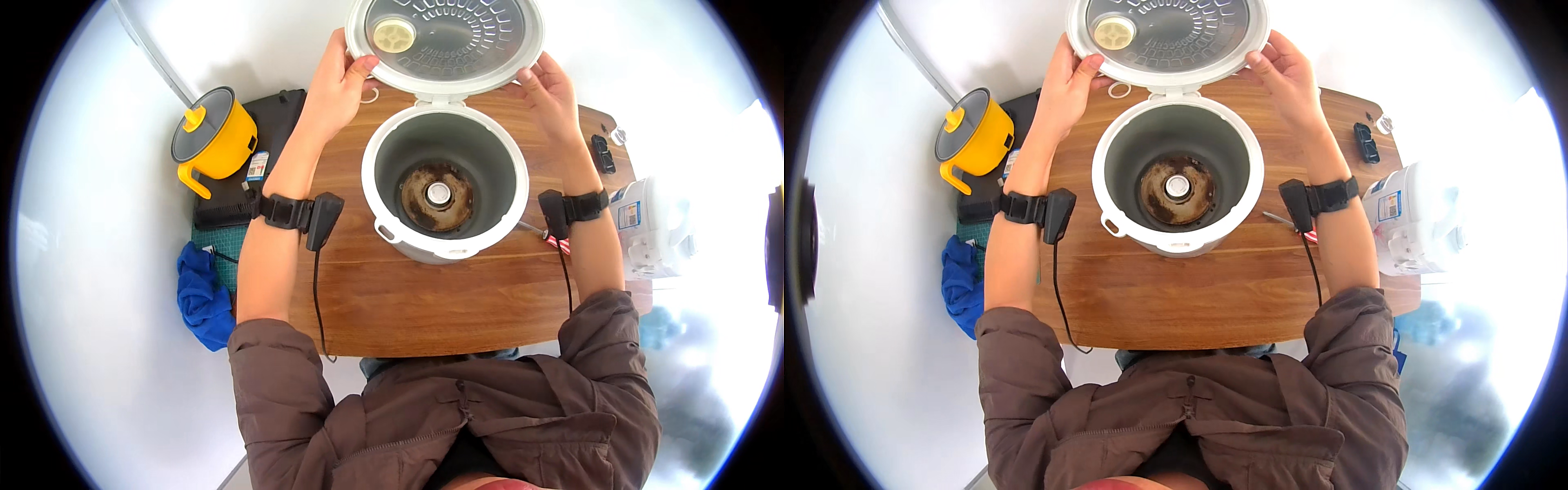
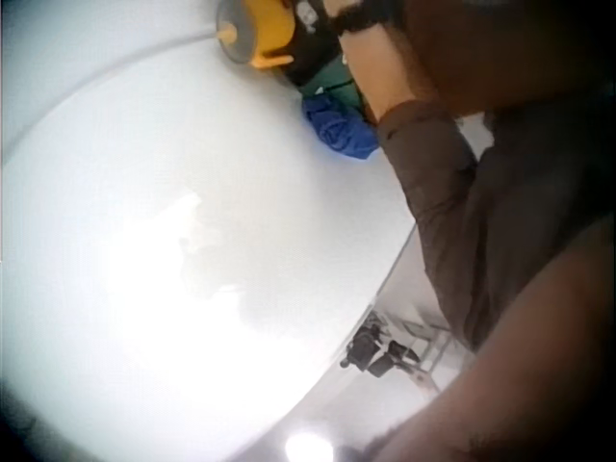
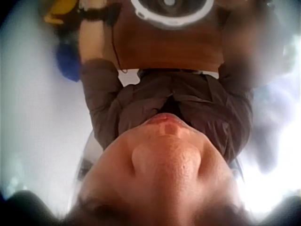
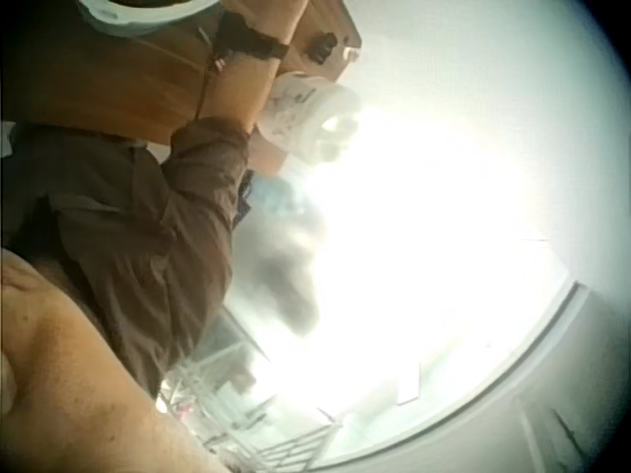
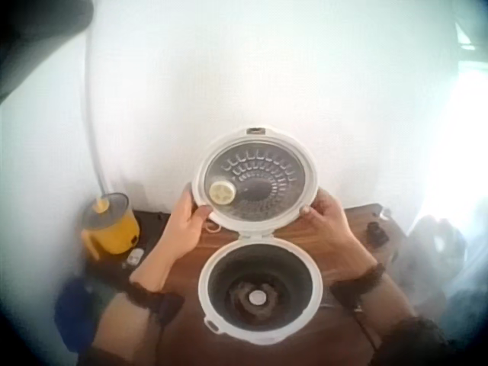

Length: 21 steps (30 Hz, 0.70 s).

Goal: The person disassembles two white rice cookers on a wooden table. They use a screwdriver to remove a small cap from the lid of the first cooker, then open the lid to reveal the inner pot. They repeat the process with a second cooker, removing the cap and opening the lid.

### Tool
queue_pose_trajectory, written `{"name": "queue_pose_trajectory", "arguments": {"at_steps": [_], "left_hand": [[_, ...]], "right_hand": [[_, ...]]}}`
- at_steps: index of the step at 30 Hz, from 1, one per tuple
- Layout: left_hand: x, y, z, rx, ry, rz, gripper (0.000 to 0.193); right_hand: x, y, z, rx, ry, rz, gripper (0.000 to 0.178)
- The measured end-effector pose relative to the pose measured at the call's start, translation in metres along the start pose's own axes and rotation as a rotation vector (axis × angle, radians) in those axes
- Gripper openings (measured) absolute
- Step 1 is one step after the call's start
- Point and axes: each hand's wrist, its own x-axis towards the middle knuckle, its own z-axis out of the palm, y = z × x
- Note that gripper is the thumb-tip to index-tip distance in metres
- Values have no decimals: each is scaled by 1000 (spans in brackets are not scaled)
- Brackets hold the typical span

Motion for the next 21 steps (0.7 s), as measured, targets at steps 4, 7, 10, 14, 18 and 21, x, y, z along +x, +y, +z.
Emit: {"name": "queue_pose_trajectory", "arguments": {"at_steps": [4,7,10,14,18,21], "left_hand": [[1,-5,-1,-59,24,-51,33],[-4,2,1,-77,41,-55,33],[-4,7,10,-90,71,-29,33],[-7,7,7,-62,92,-20,31],[-2,2,7,-24,95,-26,29],[-2,1,12,-5,115,-9,27]], "right_hand": [[-3,-9,0,-42,69,-65,36],[-8,-16,19,-178,162,-157,29],[-7,-10,23,-433,314,-166,23],[-4,-13,35,-445,363,-162,20],[-10,-34,39,-512,266,-128,53],[-12,-56,65,-683,244,-273,87]]}}
